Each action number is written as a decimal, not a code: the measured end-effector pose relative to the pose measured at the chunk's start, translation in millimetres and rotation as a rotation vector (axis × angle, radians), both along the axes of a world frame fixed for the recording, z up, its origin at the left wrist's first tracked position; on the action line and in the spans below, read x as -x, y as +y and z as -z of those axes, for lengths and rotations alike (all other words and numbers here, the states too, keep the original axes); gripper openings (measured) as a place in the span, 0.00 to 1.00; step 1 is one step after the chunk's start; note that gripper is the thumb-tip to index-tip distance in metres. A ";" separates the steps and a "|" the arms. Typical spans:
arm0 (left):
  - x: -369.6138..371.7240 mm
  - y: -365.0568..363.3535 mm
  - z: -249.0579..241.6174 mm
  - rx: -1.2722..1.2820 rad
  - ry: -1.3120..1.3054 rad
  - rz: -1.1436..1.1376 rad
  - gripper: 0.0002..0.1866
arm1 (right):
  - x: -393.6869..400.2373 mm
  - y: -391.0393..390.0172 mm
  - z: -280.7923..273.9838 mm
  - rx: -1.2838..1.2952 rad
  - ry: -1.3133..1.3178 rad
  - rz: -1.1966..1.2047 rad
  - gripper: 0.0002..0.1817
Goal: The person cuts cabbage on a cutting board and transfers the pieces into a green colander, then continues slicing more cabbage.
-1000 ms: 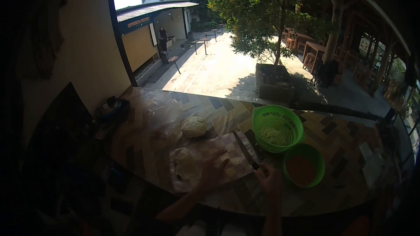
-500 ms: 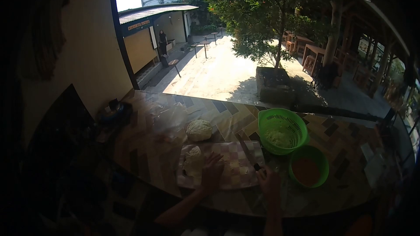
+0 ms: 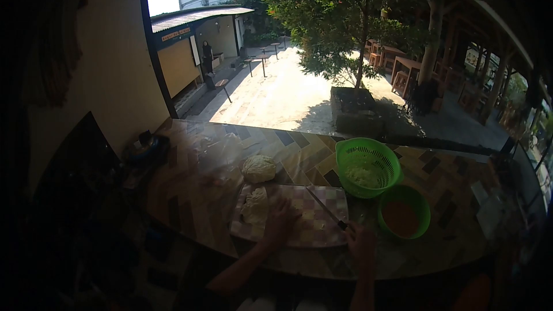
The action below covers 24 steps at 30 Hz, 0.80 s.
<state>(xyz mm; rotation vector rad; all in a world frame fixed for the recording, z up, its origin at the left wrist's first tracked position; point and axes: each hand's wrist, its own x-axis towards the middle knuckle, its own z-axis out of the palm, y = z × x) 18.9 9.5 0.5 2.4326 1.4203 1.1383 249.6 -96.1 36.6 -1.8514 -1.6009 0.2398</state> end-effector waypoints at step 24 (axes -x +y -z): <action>38.6 1.4 -7.2 0.366 -0.196 0.298 0.19 | 7.1 -22.9 -11.0 -0.033 -0.012 -0.068 0.13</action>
